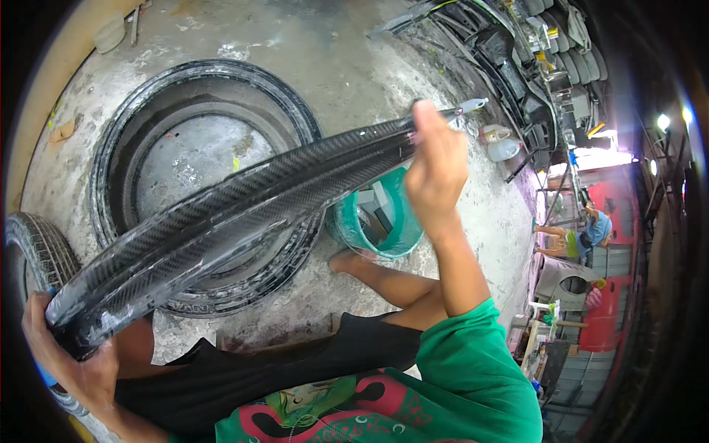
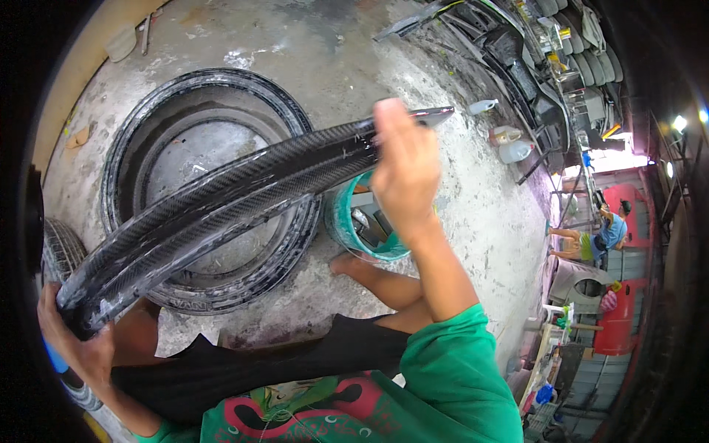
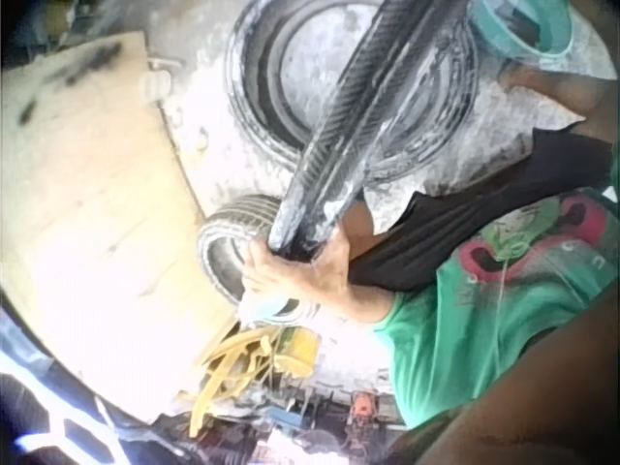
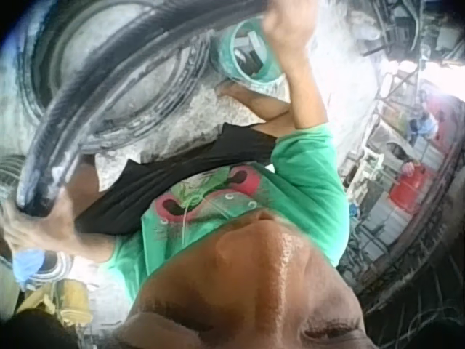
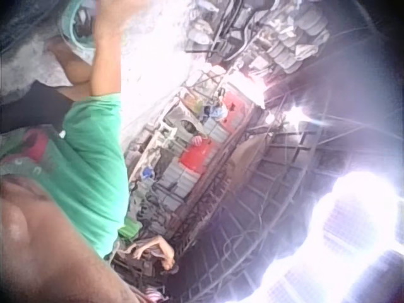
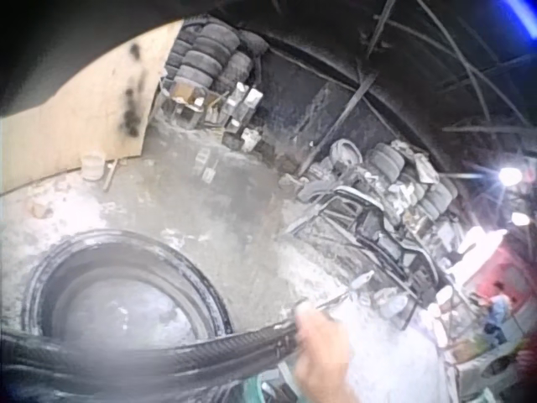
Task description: The person wet sands a carbon fiber part, dipping a sanding block and sandpaper into a bucket of water and rubbing the surfaces and edges.
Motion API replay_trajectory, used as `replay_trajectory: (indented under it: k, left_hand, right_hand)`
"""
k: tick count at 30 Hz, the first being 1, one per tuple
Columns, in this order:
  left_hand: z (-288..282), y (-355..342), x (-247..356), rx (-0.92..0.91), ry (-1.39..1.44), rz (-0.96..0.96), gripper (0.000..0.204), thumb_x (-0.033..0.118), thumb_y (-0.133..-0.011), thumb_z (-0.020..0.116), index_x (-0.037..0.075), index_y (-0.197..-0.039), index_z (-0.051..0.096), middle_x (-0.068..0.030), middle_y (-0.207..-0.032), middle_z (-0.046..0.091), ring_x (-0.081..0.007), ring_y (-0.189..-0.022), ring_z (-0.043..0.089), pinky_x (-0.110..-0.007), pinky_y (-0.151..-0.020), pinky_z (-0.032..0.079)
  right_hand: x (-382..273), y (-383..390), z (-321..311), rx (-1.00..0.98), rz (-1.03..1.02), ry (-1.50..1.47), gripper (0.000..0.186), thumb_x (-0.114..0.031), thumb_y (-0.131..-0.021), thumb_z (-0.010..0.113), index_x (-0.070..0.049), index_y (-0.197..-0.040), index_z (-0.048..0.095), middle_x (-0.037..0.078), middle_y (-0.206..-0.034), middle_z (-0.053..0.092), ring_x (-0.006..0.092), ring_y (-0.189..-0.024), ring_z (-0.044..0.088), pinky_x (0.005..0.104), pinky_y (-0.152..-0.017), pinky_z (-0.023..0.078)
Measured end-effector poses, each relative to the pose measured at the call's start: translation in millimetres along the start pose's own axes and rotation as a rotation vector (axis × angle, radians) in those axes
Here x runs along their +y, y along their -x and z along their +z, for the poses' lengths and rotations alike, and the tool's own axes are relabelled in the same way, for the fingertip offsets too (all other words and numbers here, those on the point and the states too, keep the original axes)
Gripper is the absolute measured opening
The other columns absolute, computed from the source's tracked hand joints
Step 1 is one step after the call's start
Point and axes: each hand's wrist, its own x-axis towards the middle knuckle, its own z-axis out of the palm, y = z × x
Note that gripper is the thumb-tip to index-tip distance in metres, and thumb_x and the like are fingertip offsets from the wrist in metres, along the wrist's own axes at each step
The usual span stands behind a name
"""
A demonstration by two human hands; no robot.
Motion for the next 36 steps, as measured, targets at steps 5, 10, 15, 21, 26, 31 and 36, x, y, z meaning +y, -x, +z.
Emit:
replay_trajectory:
  k: [5,10,15,21,26,31,36]
  left_hand:
    - [0.3,-23.9,25.1,-0.042,-0.131,0.021,0.083,0.051,-0.07,0.078,-0.003,-0.13,0.054,-0.021,-0.118,0.059,-0.0415,-0.114,0.053,-0.049,-0.102,0.036]
    - [20.3,-29.7,30.5,0.005,-0.105,-0.051,0.08,0.034,-0.06,0.078,0.0,-0.128,0.055,-0.018,-0.118,0.059,-0.0399,-0.113,0.054,-0.048,-0.104,0.036]
    - [0.3,-31.8,22.7,0.046,-0.192,-0.028,0.081,0.032,-0.058,0.08,0.002,-0.129,0.055,-0.0192,-0.12,0.059,-0.0407,-0.116,0.055,-0.048,-0.105,0.036]
    - [8.8,-59.3,47.1,0.032,-0.12,0.008,0.072,0.024,-0.049,0.076,0.005,-0.116,0.058,-0.0165,-0.108,0.061,-0.0387,-0.105,0.056,-0.044,-0.099,0.038]
    - [11.4,-55.8,44.5,0.087,-0.134,0.004,0.074,0.023,-0.047,0.079,0.005,-0.116,0.057,-0.0161,-0.104,0.058,-0.0392,-0.102,0.054,-0.046,-0.099,0.038]
    - [6.2,-43.0,34.3,0.083,-0.183,-0.05,0.074,0.025,-0.046,0.079,0.006,-0.115,0.057,-0.0152,-0.102,0.058,-0.0383,-0.101,0.054,-0.046,-0.097,0.038]
    - [5.6,-55.6,53.8,0.046,-0.093,-0.052,0.073,0.024,-0.044,0.077,0.008,-0.112,0.058,-0.0117,-0.104,0.06,-0.0348,-0.099,0.054,-0.044,-0.095,0.037]
  right_hand:
    - [101.5,-5.1,20.2,-0.098,0.512,0.189,0.025,-0.007,-0.096,0.058,0.001,-0.116,0.072,0.02,-0.109,0.072,0.0363,-0.099,0.067,0.0421,-0.091,0.05]
    - [-82.5,-35.2,-1.1,-0.036,-0.004,0.018,0.036,-0.005,-0.085,0.063,-0.001,-0.121,0.067,0.012,-0.124,0.068,0.0285,-0.093,0.065,0.0391,-0.088,0.05]
    - [-80.7,-43.9,7.6,0.031,-0.112,-0.103,0.04,-0.003,-0.085,0.064,-0.007,-0.125,0.067,0.01,-0.119,0.07,0.025,-0.091,0.065,0.0375,-0.081,0.052]
    - [7.6,-19.9,16.9,-0.024,0.39,0.09,0.026,-0.003,-0.091,0.06,-0.006,-0.113,0.073,0.014,-0.109,0.074,0.0338,-0.095,0.065,0.0404,-0.087,0.049]
    - [-178.2,-67.5,6.1,-0.083,-0.023,-0.024,0.036,-0.017,-0.081,0.062,0.002,-0.11,0.067,0.017,-0.112,0.069,0.0264,-0.085,0.058,0.0416,-0.067,0.047]
    - [-180.8,-67.5,-5.4,-0.143,-0.107,-0.246,0.041,-0.005,-0.082,0.063,-0.007,-0.123,0.07,0.008,-0.12,0.07,0.0246,-0.091,0.063,0.0354,-0.081,0.049]
    - [-35.3,-20.4,-7.1,-0.081,0.229,0.045,0.044,0.006,-0.085,0.06,-0.008,-0.125,0.069,0.01,-0.127,0.068,0.033,-0.1,0.063,0.0384,-0.09,0.051]
